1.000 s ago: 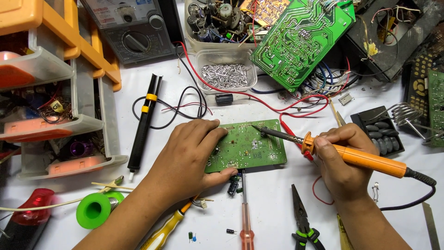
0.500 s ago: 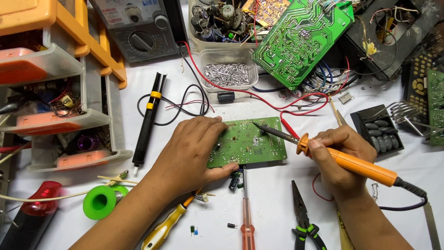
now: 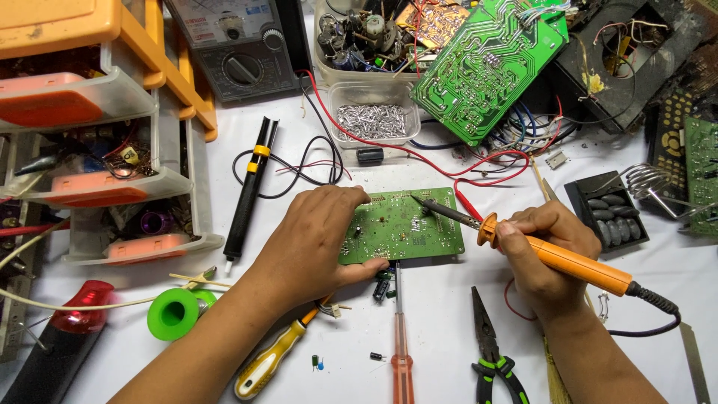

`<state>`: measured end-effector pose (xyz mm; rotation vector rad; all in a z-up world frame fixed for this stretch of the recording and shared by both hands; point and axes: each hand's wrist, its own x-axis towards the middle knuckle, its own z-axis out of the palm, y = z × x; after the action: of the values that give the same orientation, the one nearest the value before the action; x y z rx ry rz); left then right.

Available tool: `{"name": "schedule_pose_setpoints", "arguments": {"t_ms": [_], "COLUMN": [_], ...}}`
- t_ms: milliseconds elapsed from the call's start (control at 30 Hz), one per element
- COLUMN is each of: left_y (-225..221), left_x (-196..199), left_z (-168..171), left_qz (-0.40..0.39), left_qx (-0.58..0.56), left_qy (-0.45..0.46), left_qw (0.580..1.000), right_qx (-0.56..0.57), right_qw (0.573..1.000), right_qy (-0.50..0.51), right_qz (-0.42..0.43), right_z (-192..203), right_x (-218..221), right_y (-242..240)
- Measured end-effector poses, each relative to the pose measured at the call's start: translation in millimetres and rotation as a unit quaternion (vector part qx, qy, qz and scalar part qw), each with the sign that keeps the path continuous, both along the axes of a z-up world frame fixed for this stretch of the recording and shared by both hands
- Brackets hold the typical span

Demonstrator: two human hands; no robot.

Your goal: Testing, cleaning, and soldering a circuit board on a repair bench.

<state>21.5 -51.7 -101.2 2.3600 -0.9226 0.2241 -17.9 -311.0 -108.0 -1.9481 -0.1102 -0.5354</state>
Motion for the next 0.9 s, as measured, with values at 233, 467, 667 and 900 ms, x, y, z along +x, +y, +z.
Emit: {"name": "schedule_pose_setpoints", "arguments": {"t_ms": [233,467,667,900], "left_y": [0.0,0.1,0.2,0.7], "left_x": [-0.5,-0.5,-0.4,-0.8], "left_z": [-0.2,-1.0,-2.7,-3.1], "left_qz": [0.000,-0.001,-0.003,-0.004], "left_qx": [-0.008,-0.020,-0.020,-0.023], "left_qy": [-0.004,-0.007,-0.008,-0.005], "left_qw": [1.000,1.000,1.000,1.000], "right_qx": [0.001,-0.002,-0.018,-0.005], "right_qw": [1.000,1.000,0.999,1.000], "right_qy": [-0.007,-0.003,0.005,-0.014], "right_qz": [0.017,-0.009,-0.027,-0.016], "right_z": [3.2,-1.9,-1.0,-4.1], "right_x": [-0.3,-1.7,-2.1,-1.6], "right_y": [2.4,0.8,0.5,1.7]}}
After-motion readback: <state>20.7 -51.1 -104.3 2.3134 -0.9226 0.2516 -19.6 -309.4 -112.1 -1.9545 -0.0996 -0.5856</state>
